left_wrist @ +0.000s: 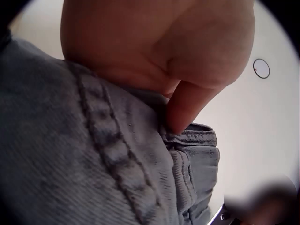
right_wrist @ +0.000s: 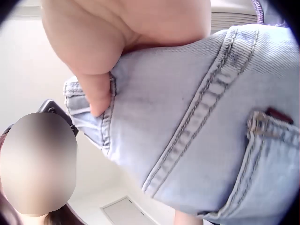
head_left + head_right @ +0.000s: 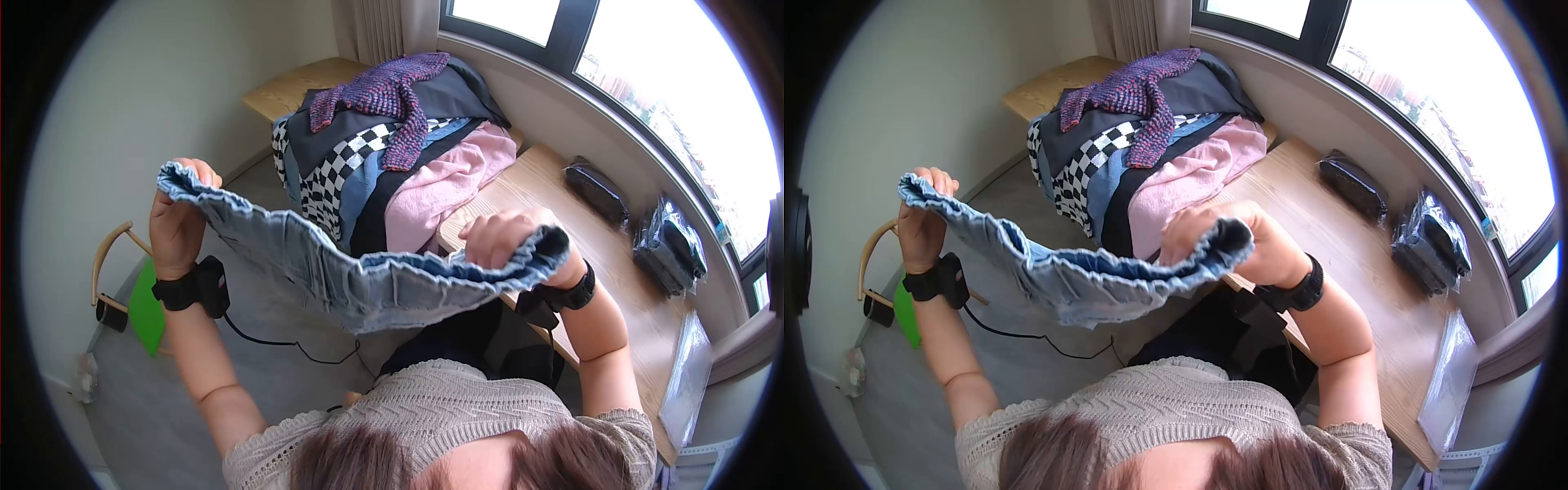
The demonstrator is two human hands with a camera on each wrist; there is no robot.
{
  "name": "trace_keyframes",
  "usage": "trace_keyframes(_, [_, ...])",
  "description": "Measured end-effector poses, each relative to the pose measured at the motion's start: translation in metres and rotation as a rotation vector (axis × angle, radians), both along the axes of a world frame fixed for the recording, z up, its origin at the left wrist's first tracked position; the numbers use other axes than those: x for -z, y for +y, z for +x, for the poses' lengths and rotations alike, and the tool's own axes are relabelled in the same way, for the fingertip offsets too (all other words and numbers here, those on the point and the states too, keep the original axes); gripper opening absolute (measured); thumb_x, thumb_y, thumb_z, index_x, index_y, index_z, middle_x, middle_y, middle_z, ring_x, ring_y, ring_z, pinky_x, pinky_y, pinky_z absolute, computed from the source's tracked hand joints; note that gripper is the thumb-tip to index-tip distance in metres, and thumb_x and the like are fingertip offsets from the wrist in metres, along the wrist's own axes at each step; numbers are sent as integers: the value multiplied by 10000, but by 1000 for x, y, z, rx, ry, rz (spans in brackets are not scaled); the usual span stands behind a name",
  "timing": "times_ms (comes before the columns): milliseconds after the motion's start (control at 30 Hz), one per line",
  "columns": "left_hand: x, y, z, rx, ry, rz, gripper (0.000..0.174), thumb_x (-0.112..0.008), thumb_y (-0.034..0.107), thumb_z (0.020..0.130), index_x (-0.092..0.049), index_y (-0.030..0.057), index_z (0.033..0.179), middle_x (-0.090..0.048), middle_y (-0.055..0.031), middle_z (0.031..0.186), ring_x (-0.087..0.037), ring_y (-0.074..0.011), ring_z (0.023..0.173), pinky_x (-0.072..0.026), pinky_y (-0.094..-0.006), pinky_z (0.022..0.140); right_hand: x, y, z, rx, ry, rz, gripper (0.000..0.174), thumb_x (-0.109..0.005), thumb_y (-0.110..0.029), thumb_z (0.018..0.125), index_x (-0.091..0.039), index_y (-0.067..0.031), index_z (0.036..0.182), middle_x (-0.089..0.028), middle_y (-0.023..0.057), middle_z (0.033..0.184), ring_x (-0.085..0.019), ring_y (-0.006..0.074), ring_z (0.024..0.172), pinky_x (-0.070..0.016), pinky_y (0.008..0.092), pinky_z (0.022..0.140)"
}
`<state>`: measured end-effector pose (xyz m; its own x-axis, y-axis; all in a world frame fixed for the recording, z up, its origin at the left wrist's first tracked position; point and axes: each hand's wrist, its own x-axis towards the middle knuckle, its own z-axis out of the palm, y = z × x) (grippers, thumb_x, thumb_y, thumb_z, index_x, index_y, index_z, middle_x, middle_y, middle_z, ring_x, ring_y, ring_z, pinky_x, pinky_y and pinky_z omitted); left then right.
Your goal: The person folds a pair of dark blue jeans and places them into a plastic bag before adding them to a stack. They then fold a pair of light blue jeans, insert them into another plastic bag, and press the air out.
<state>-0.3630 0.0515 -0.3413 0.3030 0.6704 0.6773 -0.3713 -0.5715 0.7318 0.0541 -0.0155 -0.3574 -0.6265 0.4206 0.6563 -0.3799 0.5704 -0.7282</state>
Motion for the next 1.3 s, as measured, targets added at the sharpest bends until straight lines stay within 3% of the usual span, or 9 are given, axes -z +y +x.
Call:
trace_keyframes(133, [4,30,51,449,-145,21,212,-600,289,854,-487,112,823,-494,-15,764,-465,-159,776,-371,-313,821,-11,8,-9,-141,-59,92,176,-653,-179,887,-666,-5,914,-684,107,886,-651,286,878,-475,417,880])
trace_keyframes(300, [10,38,140,520,182,-196,237,-579,304,854,-488,88,822,-488,-38,781,-472,-169,797,-387,-297,875,6,33,-37,232,-50,100,180,-717,-117,816,-671,-70,985,-409,169,1419,-413,285,1275,-299,416,1053])
trace_keyframes(400, [12,26,170,580,231,-422,182,-613,170,843,-575,6,911,-571,-78,918,-544,-189,874,-431,-288,844,19,43,-42,387,-47,117,234,-734,-105,795,-684,-90,1022,-341,151,1483,-348,298,1344,-258,439,1085])
trace_keyframes(467, [28,47,181,245,432,622,156,-678,56,795,-648,-4,936,-612,-100,1059,-595,-206,960,-470,-304,846,24,43,-39,322,14,14,247,-730,-94,795,-687,-87,1038,-334,142,1490,-347,300,1348,-268,427,1086])
trace_keyframes(533, [31,54,185,310,418,552,186,-732,23,750,-691,10,931,-621,-109,1119,-613,-225,999,-480,-317,869,26,46,-34,346,-16,75,266,-724,-79,798,-684,-76,1061,-326,147,1493,-354,303,1347,-290,409,1080])
trace_keyframes(867, [4,43,165,356,692,-305,542,-474,330,989,-360,-1,1403,-516,-123,1305,-464,-153,1229,-334,-296,1058,37,50,-14,700,-89,-55,216,-736,-74,782,-697,-24,988,-616,49,1044,-566,166,987,-443,290,880])
trace_keyframes(1100, [-29,8,155,-204,1052,148,966,-688,601,750,-310,43,1442,-423,-199,1396,-402,-290,1318,-314,-403,1086,52,61,-25,882,75,-240,172,-724,-78,767,-700,11,913,-623,59,957,-557,143,870,-441,269,779])
trace_keyframes(1200, [-9,5,175,-454,1113,769,883,-775,418,707,-364,44,1394,-495,-190,1323,-460,-366,1240,-354,-415,1054,60,54,-39,888,153,-221,178,-731,-82,756,-697,14,902,-621,64,943,-560,145,865,-436,274,757])
trace_keyframes(1300, [5,16,191,-483,1158,645,633,-782,321,686,-549,65,1215,-612,-134,1108,-570,-334,1051,-451,-403,906,63,43,-39,889,171,-215,179,-737,-76,751,-688,16,896,-581,49,878,-539,140,835,-428,272,743])
